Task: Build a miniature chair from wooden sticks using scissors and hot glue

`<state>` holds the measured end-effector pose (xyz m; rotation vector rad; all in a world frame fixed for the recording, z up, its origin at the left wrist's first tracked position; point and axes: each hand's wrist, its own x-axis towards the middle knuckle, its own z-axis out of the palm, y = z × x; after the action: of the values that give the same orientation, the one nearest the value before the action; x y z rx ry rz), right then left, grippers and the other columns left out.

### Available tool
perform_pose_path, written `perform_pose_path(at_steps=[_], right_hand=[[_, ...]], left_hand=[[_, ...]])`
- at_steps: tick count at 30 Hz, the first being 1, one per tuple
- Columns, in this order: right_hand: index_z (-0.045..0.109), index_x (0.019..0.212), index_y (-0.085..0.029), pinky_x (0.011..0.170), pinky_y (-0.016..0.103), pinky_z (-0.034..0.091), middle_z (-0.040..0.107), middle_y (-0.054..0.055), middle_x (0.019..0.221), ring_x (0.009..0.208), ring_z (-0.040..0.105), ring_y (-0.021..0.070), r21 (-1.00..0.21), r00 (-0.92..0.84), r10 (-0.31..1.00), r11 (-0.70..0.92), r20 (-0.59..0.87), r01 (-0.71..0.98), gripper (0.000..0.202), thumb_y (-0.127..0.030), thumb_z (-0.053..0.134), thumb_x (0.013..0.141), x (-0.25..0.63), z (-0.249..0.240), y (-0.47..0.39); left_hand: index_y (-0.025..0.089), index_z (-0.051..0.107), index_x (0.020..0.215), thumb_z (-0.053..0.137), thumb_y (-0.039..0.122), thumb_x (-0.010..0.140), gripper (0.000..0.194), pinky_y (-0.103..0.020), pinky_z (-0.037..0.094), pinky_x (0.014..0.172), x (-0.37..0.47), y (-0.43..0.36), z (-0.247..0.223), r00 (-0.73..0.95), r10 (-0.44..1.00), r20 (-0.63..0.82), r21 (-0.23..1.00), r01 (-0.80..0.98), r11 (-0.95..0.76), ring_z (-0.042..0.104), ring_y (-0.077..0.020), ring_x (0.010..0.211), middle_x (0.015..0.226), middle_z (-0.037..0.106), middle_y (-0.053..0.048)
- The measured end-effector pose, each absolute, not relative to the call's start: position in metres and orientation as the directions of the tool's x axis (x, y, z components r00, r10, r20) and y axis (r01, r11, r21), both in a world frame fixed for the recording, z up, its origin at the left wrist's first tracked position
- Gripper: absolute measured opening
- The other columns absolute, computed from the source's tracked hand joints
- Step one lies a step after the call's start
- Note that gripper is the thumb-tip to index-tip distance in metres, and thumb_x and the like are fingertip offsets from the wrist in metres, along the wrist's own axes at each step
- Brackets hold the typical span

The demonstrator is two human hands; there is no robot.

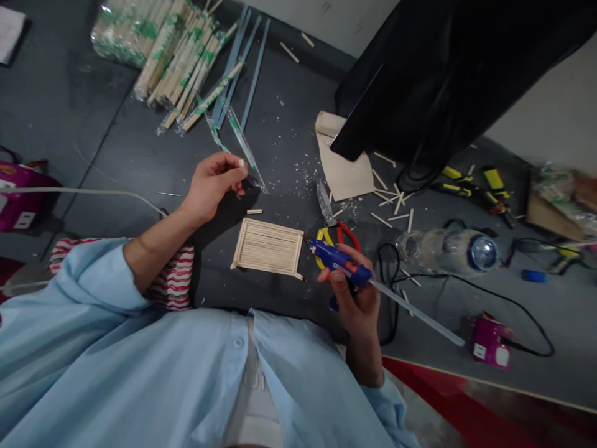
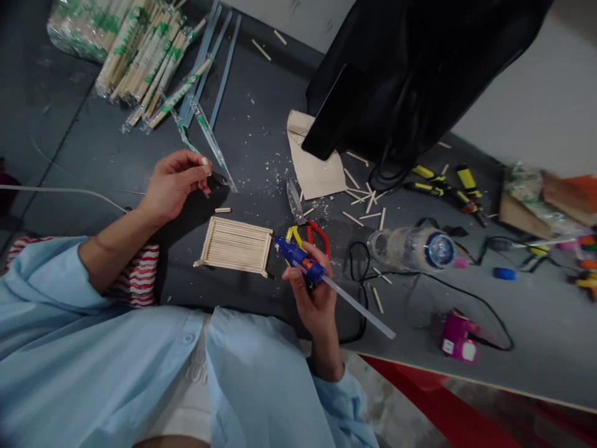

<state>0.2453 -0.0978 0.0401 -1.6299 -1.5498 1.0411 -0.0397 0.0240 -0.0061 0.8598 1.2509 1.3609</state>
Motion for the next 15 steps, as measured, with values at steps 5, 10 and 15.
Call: perform_pose_path(at_steps=[5,10,15], right_hand=[[0.044,0.142,-0.024,0.086,0.044,0.054,0.071,0.006,0.095,0.086,0.070,0.0229,-0.795,-0.111,0.993,0.103,0.045,0.598,0.055,-0.041,0.060,0.092,0.266,0.046,-0.104],[0.031,0.151,-0.022,0.093,0.050,0.050,0.070,0.012,0.105,0.102,0.066,0.0301,-0.487,-0.131,0.951,0.258,0.279,0.834,0.072,-0.045,0.061,0.090,0.291,0.044,-0.098],[0.033,0.150,-0.013,0.091,0.054,0.046,0.069,0.019,0.108,0.105,0.058,0.0365,-0.235,-0.073,0.939,0.158,0.337,0.959,0.083,-0.049,0.067,0.084,0.312,0.031,-0.085]], left_hand=[[0.019,0.061,0.073,0.067,0.009,0.074,0.012,-0.020,0.051,0.052,-0.039,0.023,-0.008,-0.186,0.976,-0.109,0.968,-0.242,0.062,0.049,-0.0048,0.050,0.068,0.058,0.004],[0.019,0.062,0.072,0.067,0.009,0.072,0.012,-0.017,0.049,0.051,-0.039,0.023,-0.004,-0.148,0.984,-0.103,0.970,-0.233,0.067,0.050,-0.0048,0.052,0.068,0.059,0.003],[0.018,0.063,0.073,0.072,0.008,0.070,0.014,-0.018,0.048,0.051,-0.041,0.021,0.004,-0.061,0.997,-0.053,0.976,-0.212,0.039,0.053,-0.0048,0.053,0.070,0.061,0.003]])
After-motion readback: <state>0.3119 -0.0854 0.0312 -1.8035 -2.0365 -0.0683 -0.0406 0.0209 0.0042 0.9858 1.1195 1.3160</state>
